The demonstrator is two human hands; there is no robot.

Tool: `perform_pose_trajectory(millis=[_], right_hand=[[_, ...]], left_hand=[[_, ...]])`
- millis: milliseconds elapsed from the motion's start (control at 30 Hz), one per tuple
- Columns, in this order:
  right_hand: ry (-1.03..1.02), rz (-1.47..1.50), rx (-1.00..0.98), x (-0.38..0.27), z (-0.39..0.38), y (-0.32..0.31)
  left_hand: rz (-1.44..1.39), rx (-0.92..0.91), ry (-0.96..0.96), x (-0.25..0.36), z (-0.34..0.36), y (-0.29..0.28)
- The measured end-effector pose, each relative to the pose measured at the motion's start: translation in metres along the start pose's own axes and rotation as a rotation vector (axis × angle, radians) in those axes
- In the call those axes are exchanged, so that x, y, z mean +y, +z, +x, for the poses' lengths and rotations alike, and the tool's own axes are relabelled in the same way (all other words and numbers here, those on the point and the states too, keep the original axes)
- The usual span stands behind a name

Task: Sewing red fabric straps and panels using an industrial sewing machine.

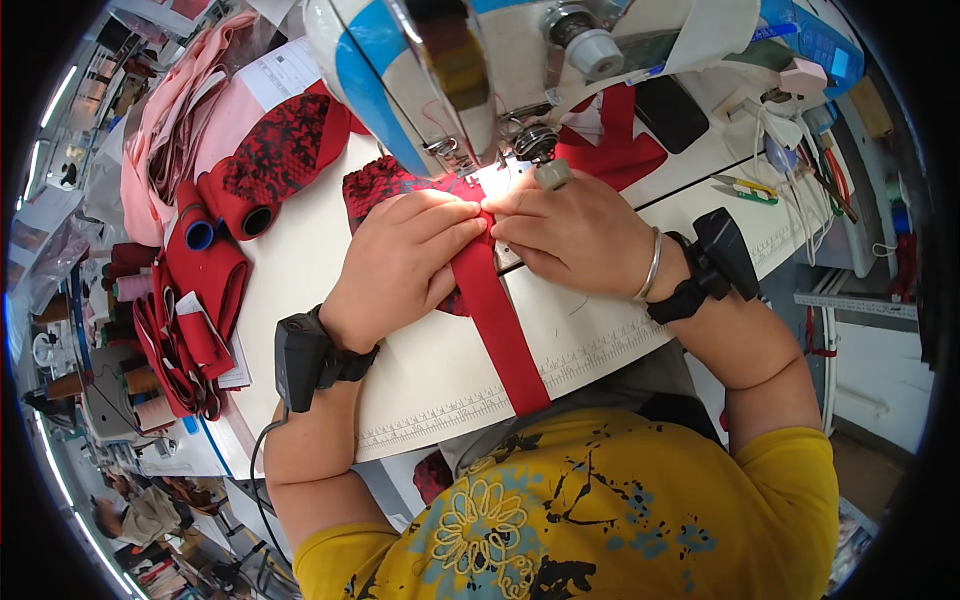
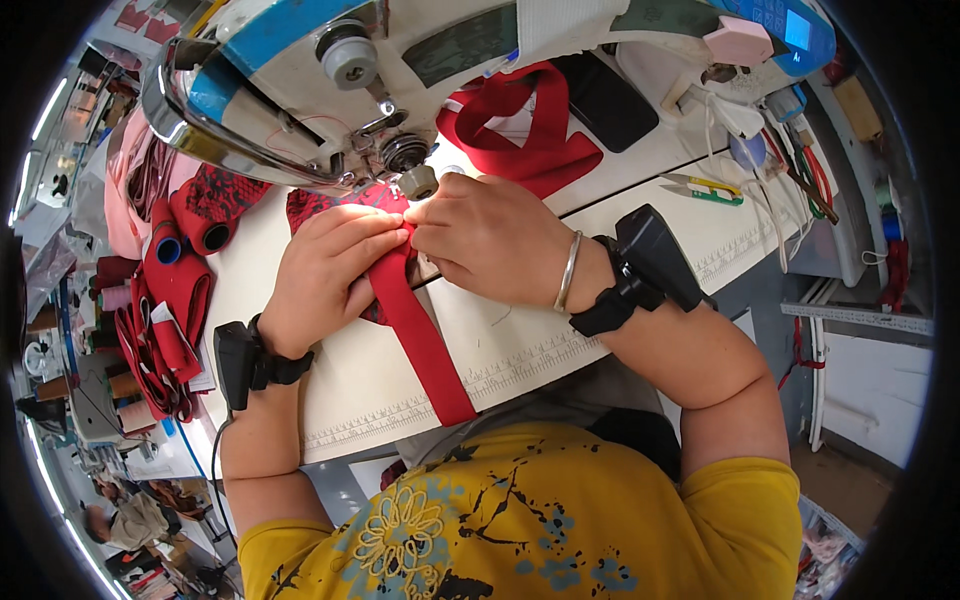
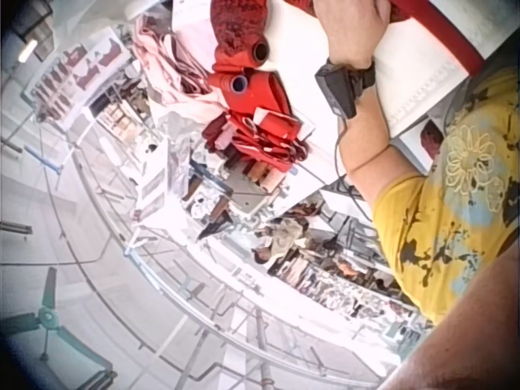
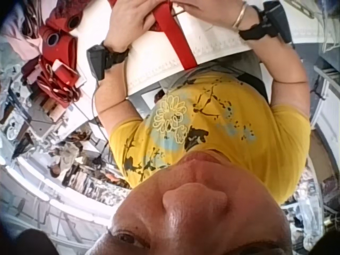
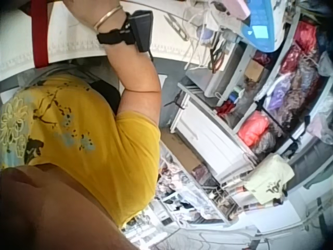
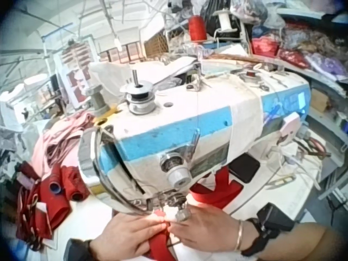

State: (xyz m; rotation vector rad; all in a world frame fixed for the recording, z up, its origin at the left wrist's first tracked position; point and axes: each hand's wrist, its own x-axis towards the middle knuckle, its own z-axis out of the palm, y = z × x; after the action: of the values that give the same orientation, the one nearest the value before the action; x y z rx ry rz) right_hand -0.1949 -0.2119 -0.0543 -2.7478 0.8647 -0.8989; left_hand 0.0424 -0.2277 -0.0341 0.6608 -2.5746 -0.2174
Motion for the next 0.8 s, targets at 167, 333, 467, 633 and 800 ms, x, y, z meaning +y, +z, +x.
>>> perform_pose_trajectory(millis=[167, 333, 467, 633, 800], right_hand=[[0.008, -0.034, -0.010, -0.003, 0.001, 0.001], [0.025, -0.046, -0.006, -0.004, 0.002, 0.003], [0.059, -0.092, 0.035, -0.002, 0.002, 0.007], [0.105, -0.071, -0.020, 0.001, -0.002, 0.007], [0.180, -0.134, -0.064, 0.001, 0.003, 0.005]], left_hand=[[-0.008, -0.026, 0.013, -0.004, -0.002, -0.001], [0.007, -0.049, 0.010, -0.005, -0.003, 0.000], [0.057, 0.005, -0.031, -0.004, 0.000, 0.002], [0.071, 0.049, -0.049, 0.001, 0.002, 0.008], [0.204, 0.041, -0.150, 0.010, 0.001, 0.013]])
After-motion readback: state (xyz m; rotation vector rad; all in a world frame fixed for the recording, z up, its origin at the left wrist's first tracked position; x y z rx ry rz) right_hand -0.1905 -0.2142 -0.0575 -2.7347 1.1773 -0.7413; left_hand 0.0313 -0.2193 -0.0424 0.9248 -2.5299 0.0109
